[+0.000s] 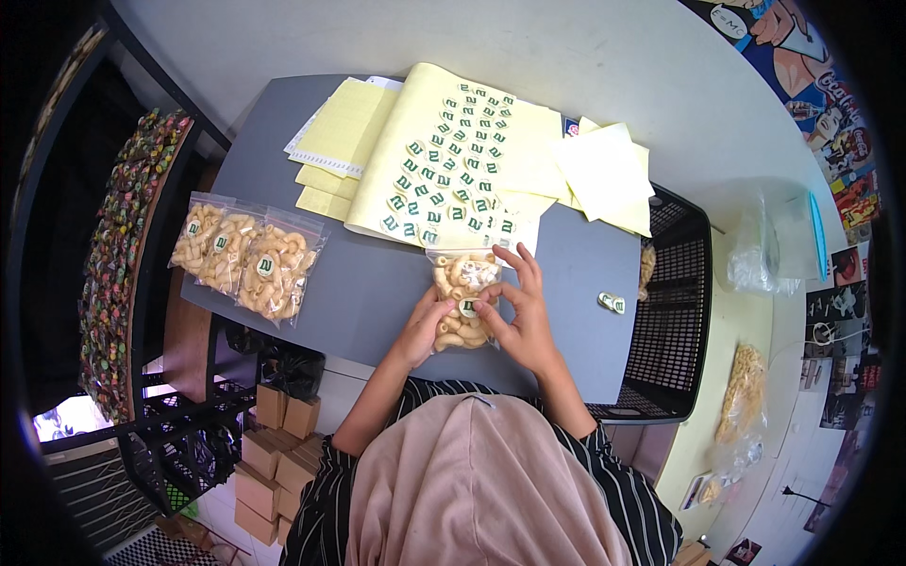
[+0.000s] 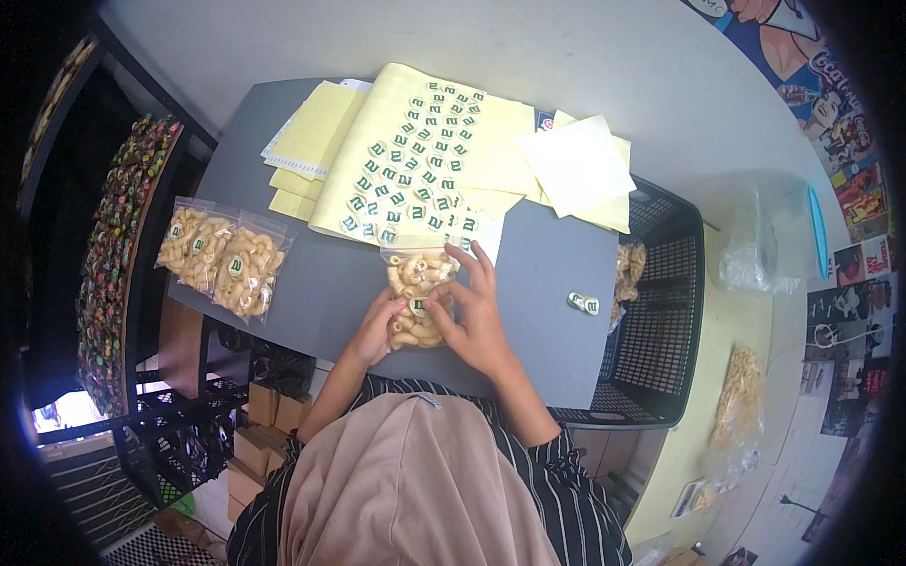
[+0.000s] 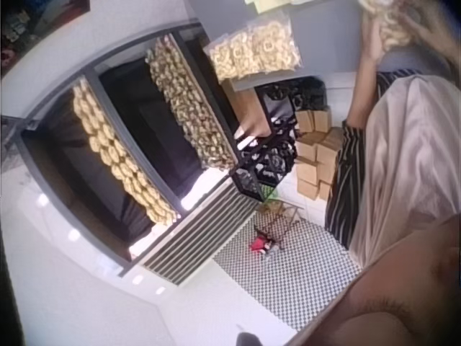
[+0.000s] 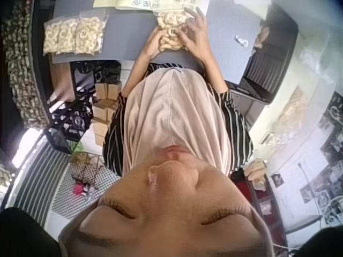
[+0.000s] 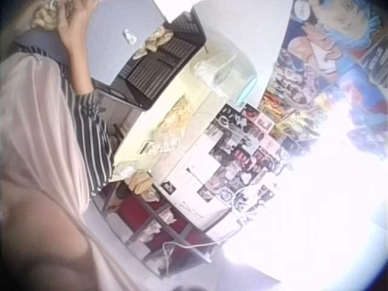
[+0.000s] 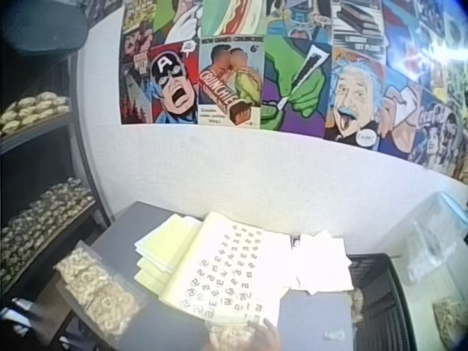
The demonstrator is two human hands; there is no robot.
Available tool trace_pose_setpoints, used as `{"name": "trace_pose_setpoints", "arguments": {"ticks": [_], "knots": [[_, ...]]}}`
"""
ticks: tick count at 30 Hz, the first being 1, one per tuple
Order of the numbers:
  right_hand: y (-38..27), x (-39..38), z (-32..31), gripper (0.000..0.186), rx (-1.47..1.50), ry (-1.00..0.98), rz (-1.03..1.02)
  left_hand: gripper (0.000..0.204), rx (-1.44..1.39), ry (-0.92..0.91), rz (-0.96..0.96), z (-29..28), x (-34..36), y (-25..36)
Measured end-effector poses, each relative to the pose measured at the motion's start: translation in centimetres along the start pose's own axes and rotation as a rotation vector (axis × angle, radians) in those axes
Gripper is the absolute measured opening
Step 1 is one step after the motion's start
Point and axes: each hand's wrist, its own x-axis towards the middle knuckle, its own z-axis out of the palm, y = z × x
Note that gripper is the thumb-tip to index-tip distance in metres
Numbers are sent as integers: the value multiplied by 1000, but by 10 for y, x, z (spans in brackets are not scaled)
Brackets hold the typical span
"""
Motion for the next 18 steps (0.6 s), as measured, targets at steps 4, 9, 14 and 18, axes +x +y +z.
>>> {"name": "trace_pose_setpoints", "arguments": {"ticks": [4,9,14,18], "knots": [[-2,1,2,9,-4,8,-1,49,-4,5,-4,-1,0,0],[-3,1,4,8,-59,46,-36,48,53,9,16,-6,2,-2],[-3,1,7,7,-104,113,-81,47,83,35,35,-2,2,-2],[4,-3,11,30,22,181,-49,46,116,44,33,-8,3,-9]]}}
